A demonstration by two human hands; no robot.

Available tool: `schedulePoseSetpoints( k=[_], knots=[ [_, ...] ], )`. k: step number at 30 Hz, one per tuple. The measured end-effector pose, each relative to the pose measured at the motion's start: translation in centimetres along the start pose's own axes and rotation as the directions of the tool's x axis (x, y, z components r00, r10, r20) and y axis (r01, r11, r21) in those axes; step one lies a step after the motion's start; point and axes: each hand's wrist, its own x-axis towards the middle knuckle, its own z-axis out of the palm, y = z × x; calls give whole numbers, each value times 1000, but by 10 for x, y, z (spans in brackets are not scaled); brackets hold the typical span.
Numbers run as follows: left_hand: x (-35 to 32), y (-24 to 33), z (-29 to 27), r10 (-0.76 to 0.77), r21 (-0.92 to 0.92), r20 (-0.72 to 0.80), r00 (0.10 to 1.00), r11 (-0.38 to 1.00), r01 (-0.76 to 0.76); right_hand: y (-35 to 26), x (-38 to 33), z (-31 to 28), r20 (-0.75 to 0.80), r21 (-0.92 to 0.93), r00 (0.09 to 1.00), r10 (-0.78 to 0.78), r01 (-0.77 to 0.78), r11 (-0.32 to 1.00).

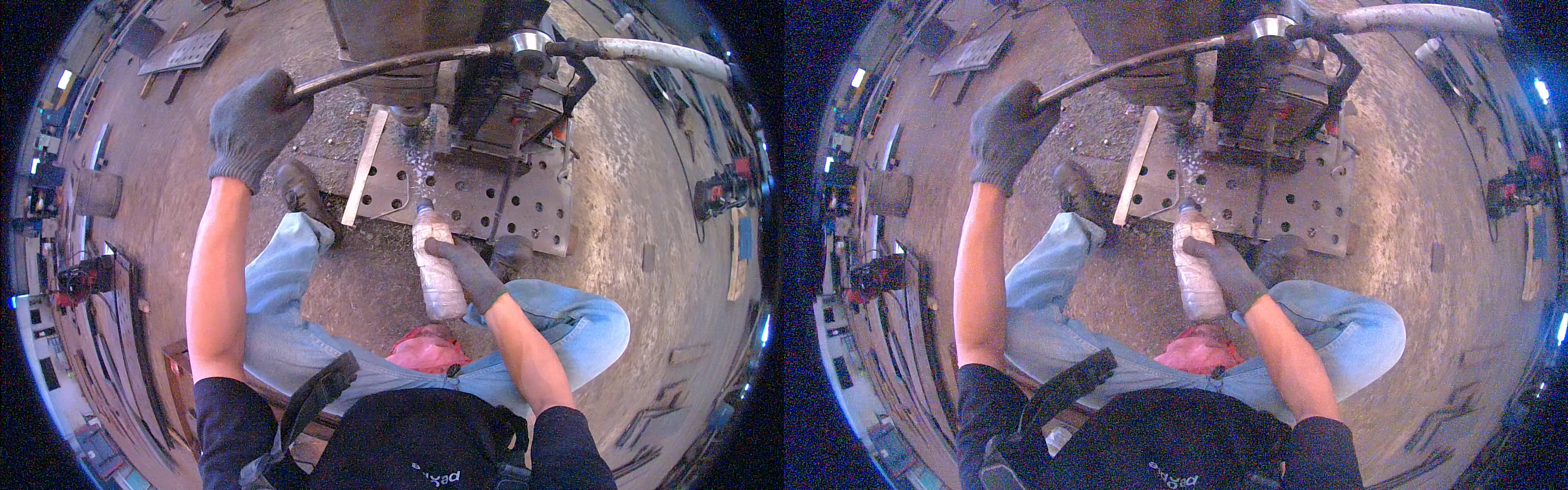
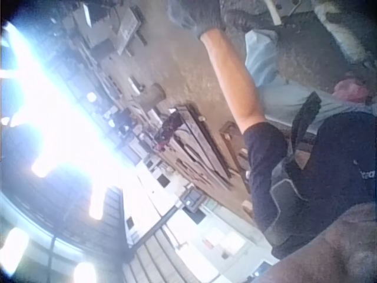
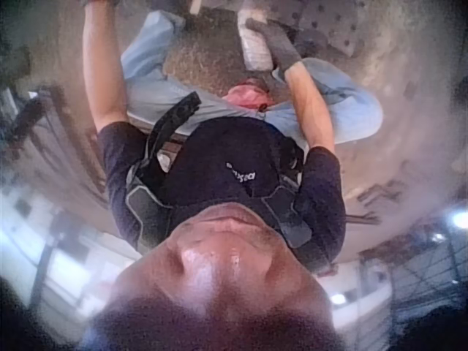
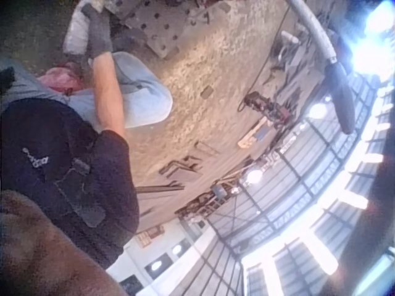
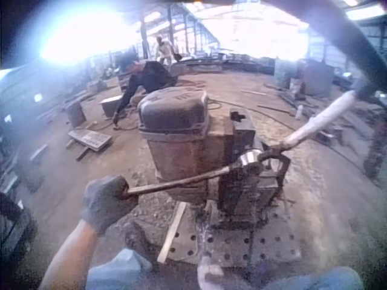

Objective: The person operates a drill press to create holes in a perforated metal plate. They apply liquid from a bottle to the drilling area, adjust the machine's handle, and reposition the plate between drilling cycles.

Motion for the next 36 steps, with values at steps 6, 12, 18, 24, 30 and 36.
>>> schedulePoseSetpoints(
  k=[6, 12, 18, 24, 30, 36],
  knots=[
    [0, 2, -2, -6, 8, 16, 1000, 1000, 6, 4, 4, -4, -13, -10, 999, -32, 32, 999],
    [-3, 1, -4, -32, -1, 51, 998, 999, 32, 0, -1, 2, -37, -39, 998, -46, 45, 998],
    [-1, 3, -2, -1, -3, 12, 1000, 1000, 1, 8, 6, -2, 9, 23, 997, -72, 72, 997],
    [-2, 0, 2, 3, 18, 3, 1000, 1000, -3, 3, 3, -4, -44, -49, 998, -36, 34, 998],
    [0, 4, -1, -17, 34, 34, 999, 999, 15, 6, 3, -3, 45, 54, 998, -41, 39, 998],
    [-3, 1, 0, -3, 34, 21, 1000, 999, 2, 6, 1, 4, -72, 69, 985, -159, 164, 984]
  ],
)
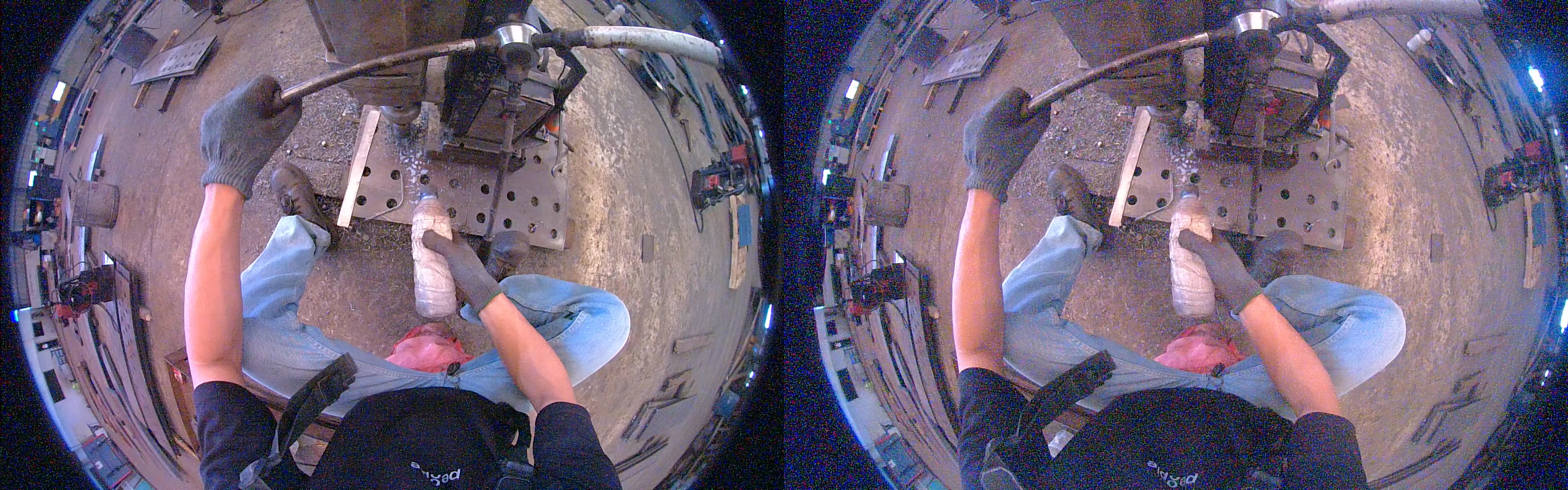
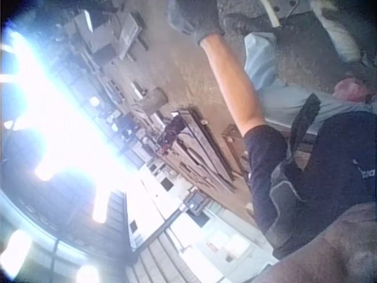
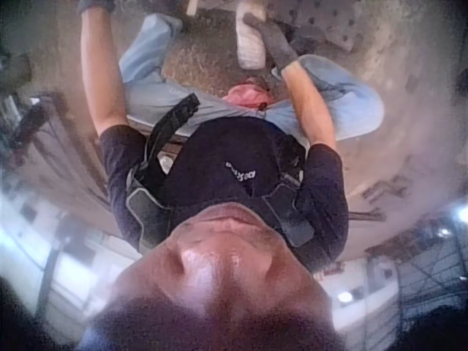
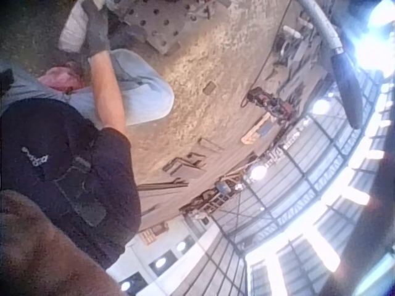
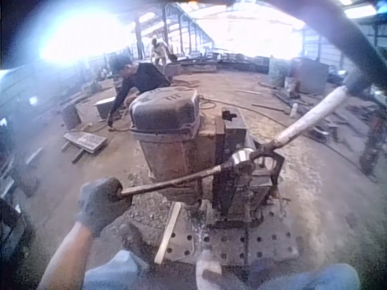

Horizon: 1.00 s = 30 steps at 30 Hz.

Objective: The person operates a drill press to create holes in a perforated metal plate. They apply liquid from a bottle to the drilling area, adjust the machine's handle, and reposition the plate between drilling cycles.

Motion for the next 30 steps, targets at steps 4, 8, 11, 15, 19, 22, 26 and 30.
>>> schedulePoseSetpoints(
  k=[4, 8, 11, 15, 19, 22, 26, 30],
  knots=[
    [1, 0, -1, 13, -13, 10, 1000, 1000, -13, 7, 7, -7, 4, 85, 997, -71, 70, 994],
    [1, 1, -2, -18, -19, 22, 1000, 1000, 18, -1, 0, -1, 34, 162, 997, -72, 65, 985],
    [2, 1, 0, -28, -11, 23, 999, 1000, 29, -1, 4, -9, 44, 56, 994, 96, -99, 994],
    [0, 1, -1, -21, 3, 12, 1000, 1000, 21, -9, -3, -1, 16, -51, 982, 188, -187, 981],
    [1, 1, 0, -16, 3, 9, 1000, 1000, 16, 8, 7, -13, 24, -18, 983, 180, -180, 983],
    [2, 1, 2, -14, 6, 1, 1000, 1000, 13, 7, 7, -13, 33, -29, 977, 211, -210, 977],
    [3, 1, 1, -41, 2, 18, 999, 999, 41, 7, 7, -11, 35, -9, 978, 204, -204, 979],
    [2, -2, 4, -1, -2, -35, 999, 1000, 1, 10, 8, -12, 17, -19, 975, 221, -221, 975]
  ],
)
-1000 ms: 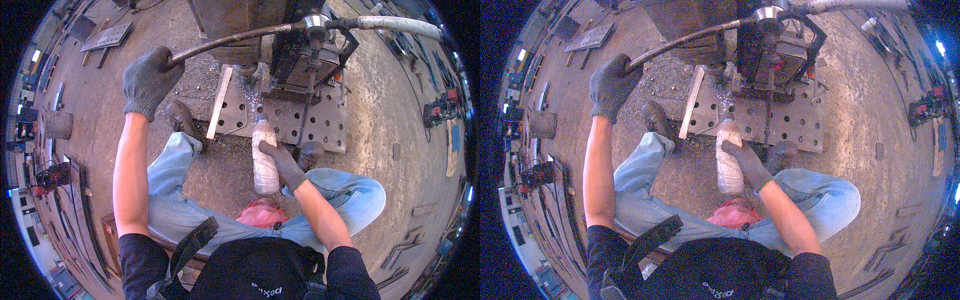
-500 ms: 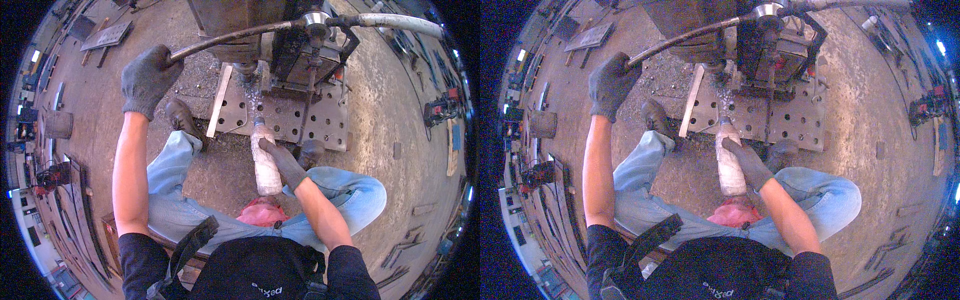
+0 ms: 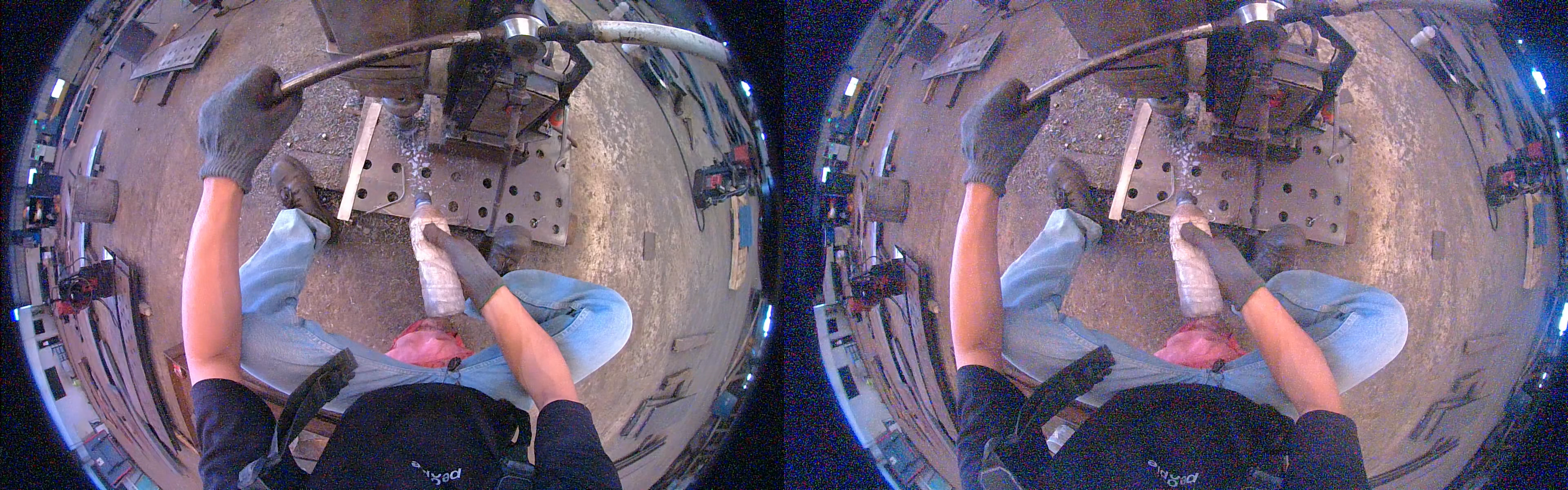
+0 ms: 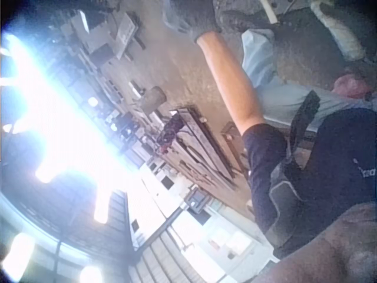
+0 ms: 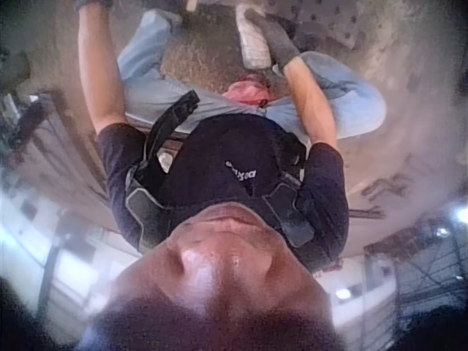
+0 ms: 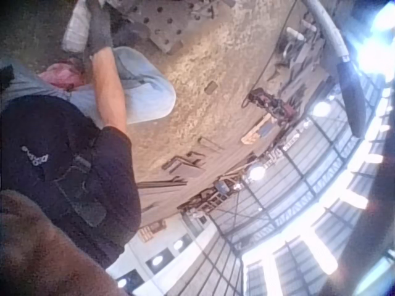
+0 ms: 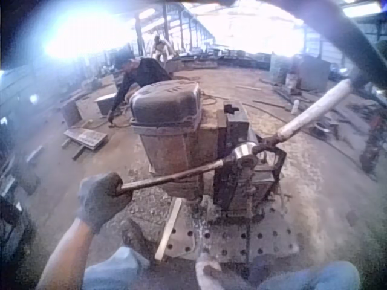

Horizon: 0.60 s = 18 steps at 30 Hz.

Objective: The person operates a drill press to create holes in a perforated metal plate. They apply liquid from a bottle to the drilling area, adjust the machine's handle, and reposition the plate between drilling cycles.

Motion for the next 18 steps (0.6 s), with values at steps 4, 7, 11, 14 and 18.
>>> schedulePoseSetpoints(
  k=[4, 7, 11, 14, 18],
  knots=[
    [0, 0, 1, 1, -23, -5, 1000, 1000, -1, -4, -4, 3, 40, 15, 999, -22, 22, 1000],
    [-1, 0, 0, 1, -12, 5, 1000, 1000, -1, -5, -6, 4, 24, 8, 999, -29, 29, 1000],
    [0, -1, 0, -1, 26, 45, 999, 1000, 0, 0, 0, -1, 25, 4, 999, -24, 24, 1000],
    [0, -1, 2, 15, 20, 16, 1000, 1000, -15, -2, -3, 1, 18, 8, 1000, -23, 23, 1000],
    [0, 0, 1, -4, 22, 36, 999, 1000, 3, -7, -10, 8, 15, 7, 1000, -7, 7, 1000]
  ],
)
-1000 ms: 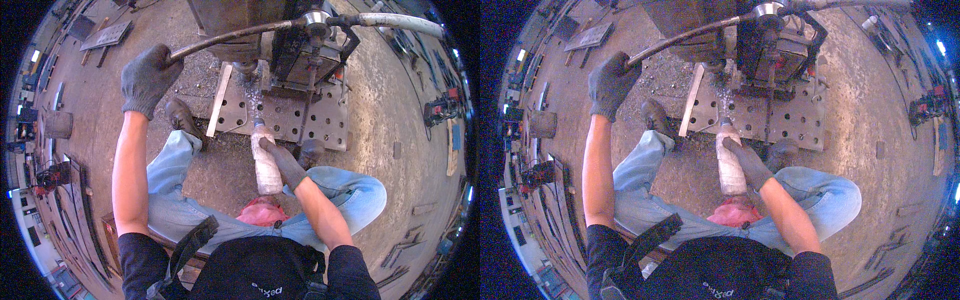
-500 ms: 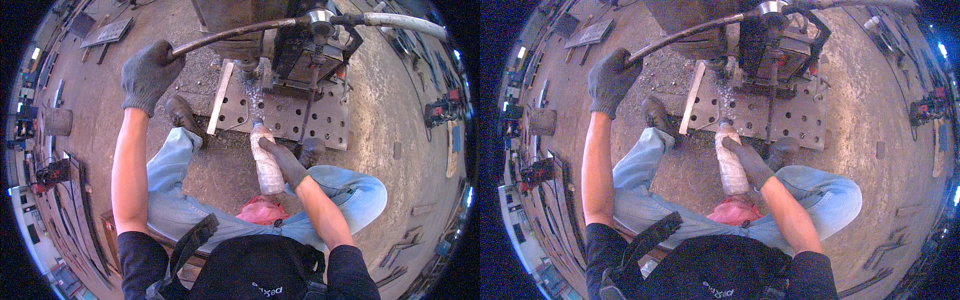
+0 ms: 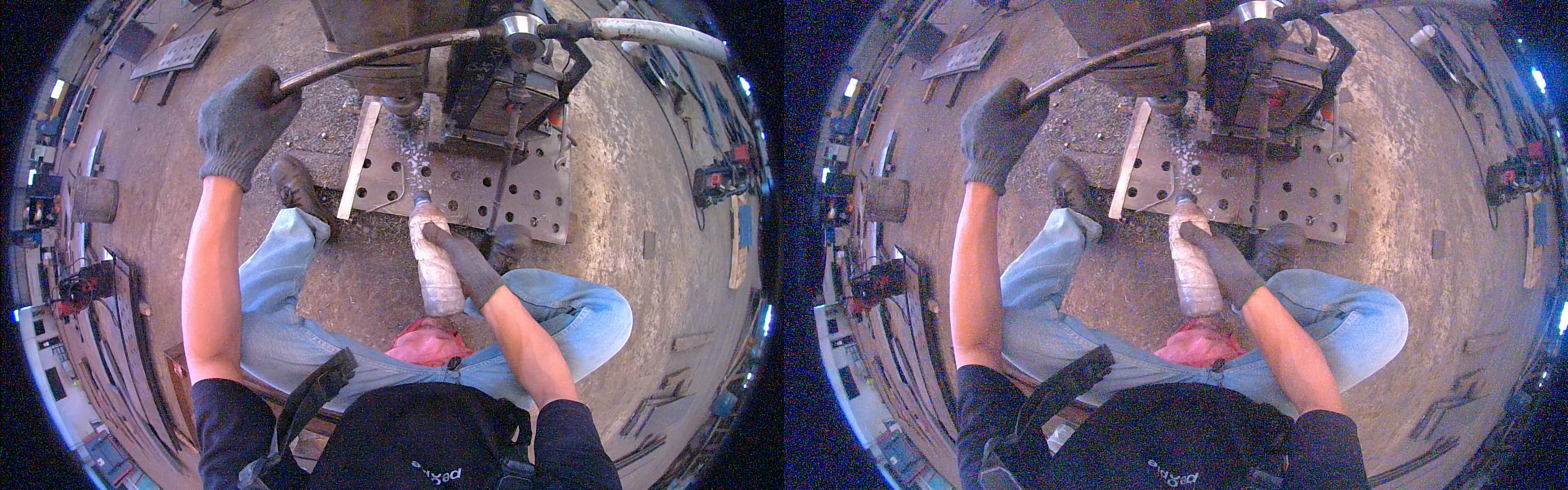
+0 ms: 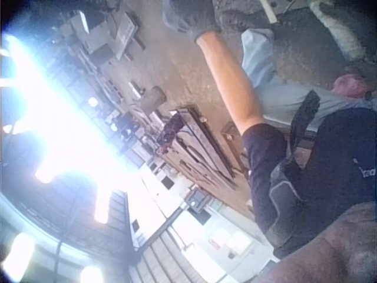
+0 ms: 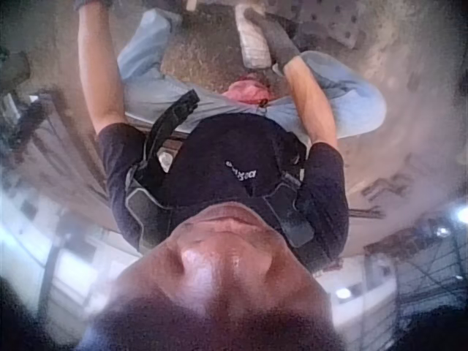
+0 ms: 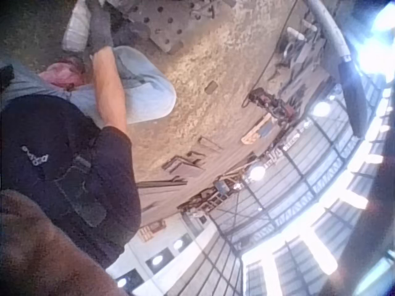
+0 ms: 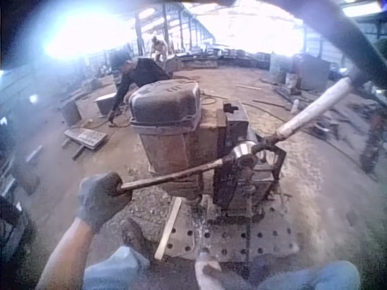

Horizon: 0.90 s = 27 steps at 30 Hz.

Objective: The person operates a drill press to create holes in a perforated metal plate. They apply liquid from a bottle to the drilling area, adjust the machine's handle, and reposition the plate between drilling cycles.

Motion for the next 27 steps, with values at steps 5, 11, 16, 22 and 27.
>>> schedulePoseSetpoints(
  k=[5, 11, 16, 22, 27],
  knots=[
    [-1, 1, 1, -14, -33, -12, 1000, 999, 13, 2, 2, -3, -9, -6, 1000, -22, 22, 1000],
    [0, 1, 0, -12, -25, 4, 1000, 1000, 12, 2, 3, -6, 10, -9, 1000, 11, -11, 1000],
    [0, 1, 1, -3, -26, -10, 1000, 1000, 3, 3, 5, -6, 1, -29, 1000, 13, -12, 1000],
    [0, 2, 1, -17, -22, 1, 1000, 1000, 17, 2, 2, -1, 15, -1, 1000, 7, -7, 1000],
    [-1, 1, 2, -15, -41, -12, 1000, 999, 14, 4, 5, -4, 36, -3, 999, 24, -24, 1000]
  ],
)
